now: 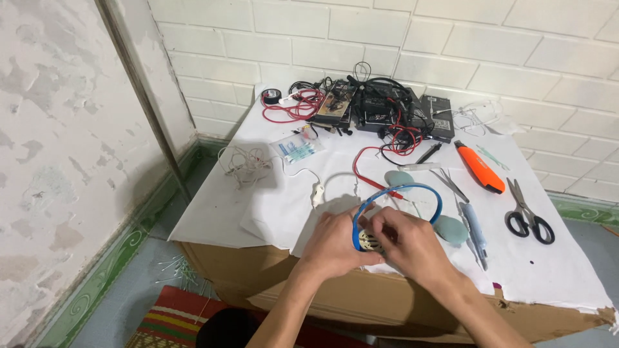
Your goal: The person sits at a low cardboard table and attaches a round earpiece speaker to a blue headband, pressing and tightening it by hand and with a small screwdriver while repositioning foam pads around the earpiece.
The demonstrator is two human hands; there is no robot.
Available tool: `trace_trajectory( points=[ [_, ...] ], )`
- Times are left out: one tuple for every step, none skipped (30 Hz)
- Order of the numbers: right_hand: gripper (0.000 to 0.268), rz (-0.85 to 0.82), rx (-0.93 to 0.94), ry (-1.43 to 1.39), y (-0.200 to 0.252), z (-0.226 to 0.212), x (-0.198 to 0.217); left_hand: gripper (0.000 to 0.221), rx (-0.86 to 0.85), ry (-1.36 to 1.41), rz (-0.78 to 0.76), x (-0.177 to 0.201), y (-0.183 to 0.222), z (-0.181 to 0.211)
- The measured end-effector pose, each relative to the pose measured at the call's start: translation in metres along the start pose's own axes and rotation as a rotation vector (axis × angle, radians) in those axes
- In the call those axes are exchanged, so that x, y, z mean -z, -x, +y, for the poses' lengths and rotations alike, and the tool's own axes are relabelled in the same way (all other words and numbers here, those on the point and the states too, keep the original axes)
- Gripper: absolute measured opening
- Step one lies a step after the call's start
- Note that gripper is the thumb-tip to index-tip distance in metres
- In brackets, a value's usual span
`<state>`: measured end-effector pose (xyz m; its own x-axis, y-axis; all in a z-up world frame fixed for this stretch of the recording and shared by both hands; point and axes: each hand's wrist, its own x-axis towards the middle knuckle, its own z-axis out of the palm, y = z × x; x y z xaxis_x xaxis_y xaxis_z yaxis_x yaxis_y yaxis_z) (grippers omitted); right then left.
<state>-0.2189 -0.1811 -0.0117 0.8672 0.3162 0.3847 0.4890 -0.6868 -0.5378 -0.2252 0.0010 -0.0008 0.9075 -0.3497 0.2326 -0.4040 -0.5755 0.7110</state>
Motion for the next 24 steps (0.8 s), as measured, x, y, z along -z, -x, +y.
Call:
trace_trajectory(
  points=[
    [0.014, 0.001, -0.001, -0.001, -0.001, 0.0, 0.002, 0.077, 0.0, -0.001, -0.001, 0.001, 0.0, 0.0],
    [0.013, -0.009, -0.004, 0.069, -0.001, 0.001, 0.003, 0.083, 0.001, -0.003, -0.01, 0.001, -0.001, 0.0],
    [0.012, -0.021, -0.01, 0.14, -0.001, 0.001, 0.005, 0.089, 0.003, -0.004, -0.019, 0.001, -0.001, 0.0],
    [0.012, -0.022, -0.012, 0.139, -0.001, 0.006, 0.005, 0.089, 0.004, -0.004, -0.022, 0.003, -0.001, -0.001],
    [0.011, -0.001, -0.045, 0.163, 0.0, 0.01, 0.004, 0.093, 0.032, 0.045, -0.034, 0.003, -0.001, -0.002],
    [0.012, 0.02, -0.078, 0.188, 0.001, 0.014, 0.004, 0.097, 0.06, 0.095, -0.046, 0.004, -0.001, -0.003],
    [0.012, 0.021, -0.083, 0.186, 0.001, 0.013, 0.002, 0.097, 0.061, 0.095, -0.052, 0.005, -0.001, -0.002],
    [0.012, 0.032, -0.023, 0.151, 0.0, 0.012, 0.001, 0.095, 0.051, 0.086, -0.045, 0.005, -0.001, -0.001],
    [0.012, 0.045, 0.038, 0.119, -0.001, 0.011, 0.0, 0.094, 0.039, 0.077, -0.038, 0.006, -0.003, 0.0],
    [0.012, 0.048, 0.033, 0.12, -0.001, 0.006, 0.001, 0.094, 0.037, 0.078, -0.043, 0.005, -0.003, 0.0],
    [0.011, 0.039, 0.06, 0.08, -0.001, 0.001, 0.002, 0.093, 0.04, 0.064, -0.041, 0.004, -0.004, 0.0],
    [0.011, 0.032, 0.087, 0.04, -0.002, -0.005, 0.003, 0.092, 0.042, 0.049, -0.04, 0.004, -0.004, 0.0],
    [0.011, 0.033, 0.086, 0.039, -0.001, -0.002, 0.003, 0.092, 0.042, 0.048, -0.041, 0.005, -0.004, 0.001],
    [0.01, 0.045, 0.086, 0.104, -0.001, 0.001, 0.003, 0.091, 0.037, 0.067, -0.037, 0.006, -0.004, 0.002],
    [0.011, 0.058, 0.085, 0.168, -0.001, 0.005, 0.002, 0.089, 0.032, 0.085, -0.033, 0.007, -0.005, 0.002],
    [0.011, 0.06, 0.084, 0.167, -0.002, -0.001, 0.005, 0.089, 0.032, 0.083, -0.035, 0.008, -0.006, 0.002],
    [0.01, 0.082, 0.102, 0.14, -0.003, -0.006, 0.009, 0.085, 0.007, 0.1, -0.055, 0.009, -0.009, 0.002],
    [0.01, 0.105, 0.12, 0.114, -0.005, -0.011, 0.014, 0.08, -0.018, 0.117, -0.075, 0.009, -0.013, 0.003],
    [0.01, 0.11, 0.12, 0.119, -0.011, -0.011, 0.019, 0.08, -0.025, 0.117, -0.075, 0.01, -0.022, 0.002],
    [0.016, 0.092, 0.105, 0.101, -0.017, -0.011, 0.025, 0.075, -0.04, 0.113, -0.09, 0.011, -0.031, 0.001],
    [0.023, 0.073, 0.09, 0.079, -0.024, -0.012, 0.029, 0.069, -0.051, 0.108, -0.104, 0.013, -0.04, -0.001],
    [0.023, 0.076, 0.09, 0.08, -0.031, -0.01, 0.035, 0.069, -0.054, 0.107, -0.104, 0.012, -0.048, -0.006],
    [0.031, 0.044, 0.019, 0.086, -0.039, -0.006, 0.042, 0.074, -0.07, 0.111, -0.073, 0.01, -0.058, -0.009],
    [0.039, 0.013, -0.051, 0.091, -0.046, -0.002, 0.05, 0.078, -0.086, 0.115, -0.041, 0.008, -0.068, -0.012]
  ],
)
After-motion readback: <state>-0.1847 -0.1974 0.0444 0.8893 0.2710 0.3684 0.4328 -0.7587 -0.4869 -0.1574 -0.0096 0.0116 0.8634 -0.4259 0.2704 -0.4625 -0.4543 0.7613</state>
